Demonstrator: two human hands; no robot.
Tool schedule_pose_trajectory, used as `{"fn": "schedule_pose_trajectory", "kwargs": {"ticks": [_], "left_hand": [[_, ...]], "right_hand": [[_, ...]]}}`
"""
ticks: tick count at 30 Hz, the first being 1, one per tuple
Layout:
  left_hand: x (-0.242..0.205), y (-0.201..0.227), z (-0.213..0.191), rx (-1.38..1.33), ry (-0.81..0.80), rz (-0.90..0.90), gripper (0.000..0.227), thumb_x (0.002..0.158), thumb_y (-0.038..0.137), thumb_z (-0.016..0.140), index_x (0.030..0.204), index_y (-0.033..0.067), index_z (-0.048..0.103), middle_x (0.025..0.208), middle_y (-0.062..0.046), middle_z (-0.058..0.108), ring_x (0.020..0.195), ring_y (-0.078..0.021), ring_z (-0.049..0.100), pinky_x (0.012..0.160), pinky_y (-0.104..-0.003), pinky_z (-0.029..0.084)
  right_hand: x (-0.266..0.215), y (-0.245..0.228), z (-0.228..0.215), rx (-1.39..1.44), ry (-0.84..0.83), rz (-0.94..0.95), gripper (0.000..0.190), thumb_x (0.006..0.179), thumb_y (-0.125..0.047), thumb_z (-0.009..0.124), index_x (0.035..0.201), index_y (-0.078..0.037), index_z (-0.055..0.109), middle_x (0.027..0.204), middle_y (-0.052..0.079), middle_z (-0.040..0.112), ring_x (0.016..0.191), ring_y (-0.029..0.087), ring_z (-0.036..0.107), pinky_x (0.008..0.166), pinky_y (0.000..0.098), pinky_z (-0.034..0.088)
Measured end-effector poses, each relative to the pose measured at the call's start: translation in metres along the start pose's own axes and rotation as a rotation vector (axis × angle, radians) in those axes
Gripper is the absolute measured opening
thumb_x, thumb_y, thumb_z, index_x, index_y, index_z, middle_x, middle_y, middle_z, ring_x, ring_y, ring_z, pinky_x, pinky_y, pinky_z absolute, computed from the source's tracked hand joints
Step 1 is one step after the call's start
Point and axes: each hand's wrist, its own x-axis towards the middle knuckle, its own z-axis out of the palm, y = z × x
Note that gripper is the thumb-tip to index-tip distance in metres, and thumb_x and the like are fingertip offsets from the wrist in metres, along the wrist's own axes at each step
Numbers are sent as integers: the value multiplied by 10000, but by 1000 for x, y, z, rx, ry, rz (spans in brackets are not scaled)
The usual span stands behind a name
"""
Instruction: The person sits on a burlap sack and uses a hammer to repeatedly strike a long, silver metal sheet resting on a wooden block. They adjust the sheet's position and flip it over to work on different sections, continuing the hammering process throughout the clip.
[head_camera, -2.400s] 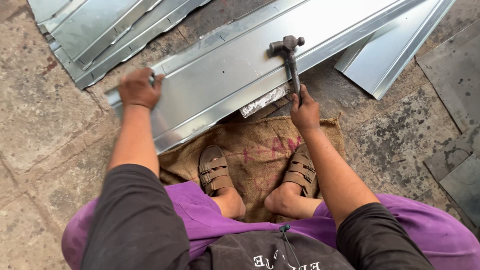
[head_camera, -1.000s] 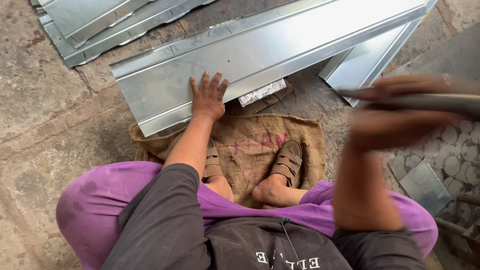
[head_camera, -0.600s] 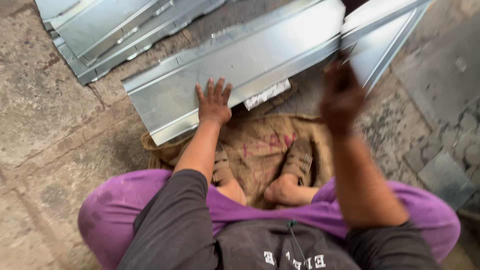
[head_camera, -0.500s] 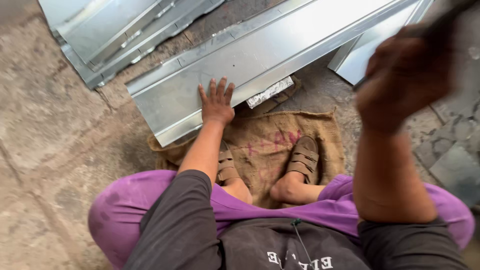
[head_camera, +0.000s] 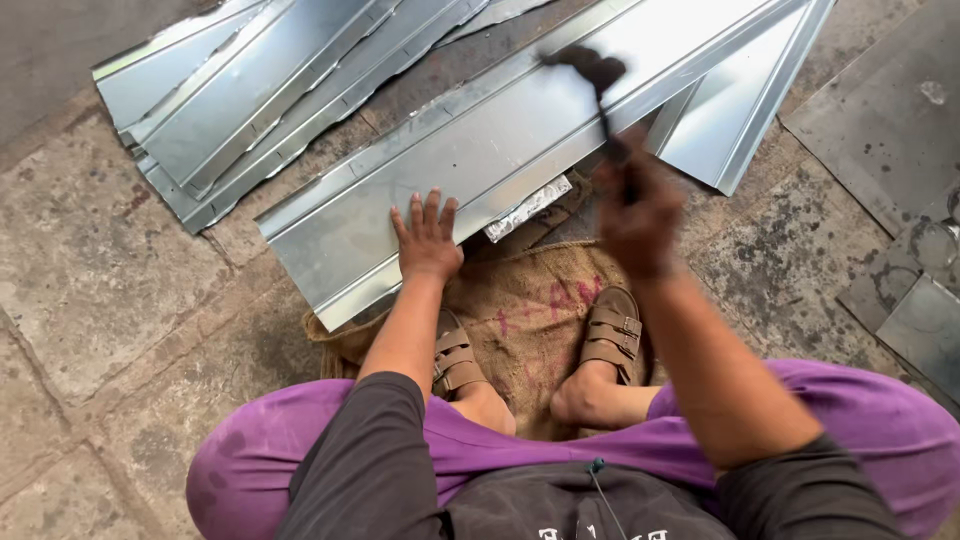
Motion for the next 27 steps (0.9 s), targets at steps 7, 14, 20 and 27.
{"fn": "schedule_pose_trajectory", "kwargs": {"ticks": [7, 14, 20, 27], "left_hand": [[-3, -1, -9, 54, -19, 2, 871, 886, 419, 590, 1622, 281, 145, 1713, -16, 36, 1578, -312, 5, 1223, -636, -49], [2, -2, -9, 93, 77, -23, 828, 901, 382, 562, 1620, 311, 157, 1721, 12, 15, 1573, -299, -19, 1214, -643, -50], [-13, 2, -4, 101, 47, -26, 846, 900, 405, 555, 1630, 294, 142, 1723, -12, 22, 1575, -302, -30, 1236, -590, -46], [-7, -2, -3, 56, 75, -6, 854, 868, 396, 563, 1607, 276, 153, 1709, -24, 33, 1570, -313, -22, 1235, -598, -42]], "right_hand": [[21, 15, -14, 223, 385, -260, 230, 1120, -173, 590, 1276, -32, 684, 820, 113, 656, 682, 239, 616, 561, 360, 467], [-79, 19, 41, -122, -246, 203, 316, 1062, -151, 631, 1353, -27, 657, 950, 185, 710, 818, 341, 707, 706, 450, 590], [-5, -18, -30, 225, 58, -69, 241, 1183, -175, 582, 1376, -35, 616, 856, 61, 664, 648, 96, 594, 537, 254, 488], [-63, 30, 12, 155, 121, -109, 265, 1084, -202, 627, 1318, -79, 638, 918, 152, 698, 770, 262, 665, 649, 375, 519]]}}
